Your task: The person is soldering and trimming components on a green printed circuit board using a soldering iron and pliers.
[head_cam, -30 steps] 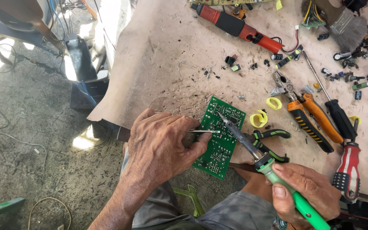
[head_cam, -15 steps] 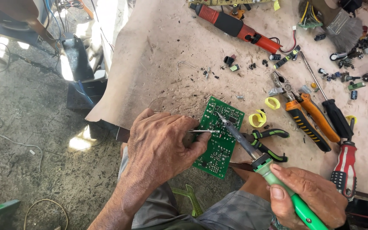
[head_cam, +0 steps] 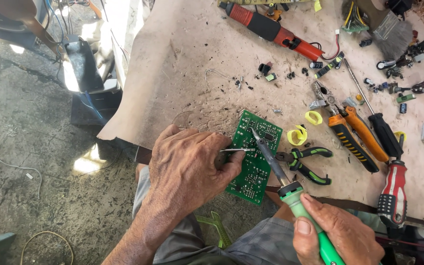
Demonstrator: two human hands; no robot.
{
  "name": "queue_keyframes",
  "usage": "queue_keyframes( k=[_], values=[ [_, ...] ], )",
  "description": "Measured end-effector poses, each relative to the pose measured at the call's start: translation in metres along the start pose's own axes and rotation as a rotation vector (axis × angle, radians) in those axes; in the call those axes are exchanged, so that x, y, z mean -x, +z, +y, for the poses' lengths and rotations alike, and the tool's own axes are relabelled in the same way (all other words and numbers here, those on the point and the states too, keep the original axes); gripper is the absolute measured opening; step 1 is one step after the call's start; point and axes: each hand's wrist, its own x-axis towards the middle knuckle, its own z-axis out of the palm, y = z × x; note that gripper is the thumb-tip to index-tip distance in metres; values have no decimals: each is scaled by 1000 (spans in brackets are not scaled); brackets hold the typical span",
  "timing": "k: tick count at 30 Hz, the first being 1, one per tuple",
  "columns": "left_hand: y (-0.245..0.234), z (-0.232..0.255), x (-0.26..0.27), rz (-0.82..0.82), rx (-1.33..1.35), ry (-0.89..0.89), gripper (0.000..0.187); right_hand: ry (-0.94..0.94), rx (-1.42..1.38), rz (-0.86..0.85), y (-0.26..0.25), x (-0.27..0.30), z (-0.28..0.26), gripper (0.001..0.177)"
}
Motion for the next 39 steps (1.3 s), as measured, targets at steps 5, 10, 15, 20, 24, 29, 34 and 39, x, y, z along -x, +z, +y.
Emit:
queue_keyframes(
  k=[5, 10, 15, 20, 24, 29, 34, 39],
  values=[
    [-1, 0, -1, -28, 1, -4, 39, -23, 48, 2, 2, 4, 5, 33],
    [0, 0, 1, -9, 18, 2, 37, -11, 121, -39, -2, 8, 12, 34],
    [0, 0, -1, -33, 19, 1, 41, -45, 18, -30, -2, 5, 21, 35],
    [0, 0, -1, -16, 3, -2, 39, -213, -26, 7, -2, -6, 18, 29],
    [1, -1, 0, -38, 6, 2, 40, -319, -68, 20, -1, -12, 18, 27],
    [1, -3, 0, -53, 14, 8, 41, -341, -75, 0, -4, -16, 12, 27],
    [2, -4, 1, -59, 9, 11, 41, -293, -75, -26, -8, -19, 9, 29],
    [0, -3, 0, -33, 20, 24, 40, -493, -108, -27, -8, -32, 11, 26]
  ],
)
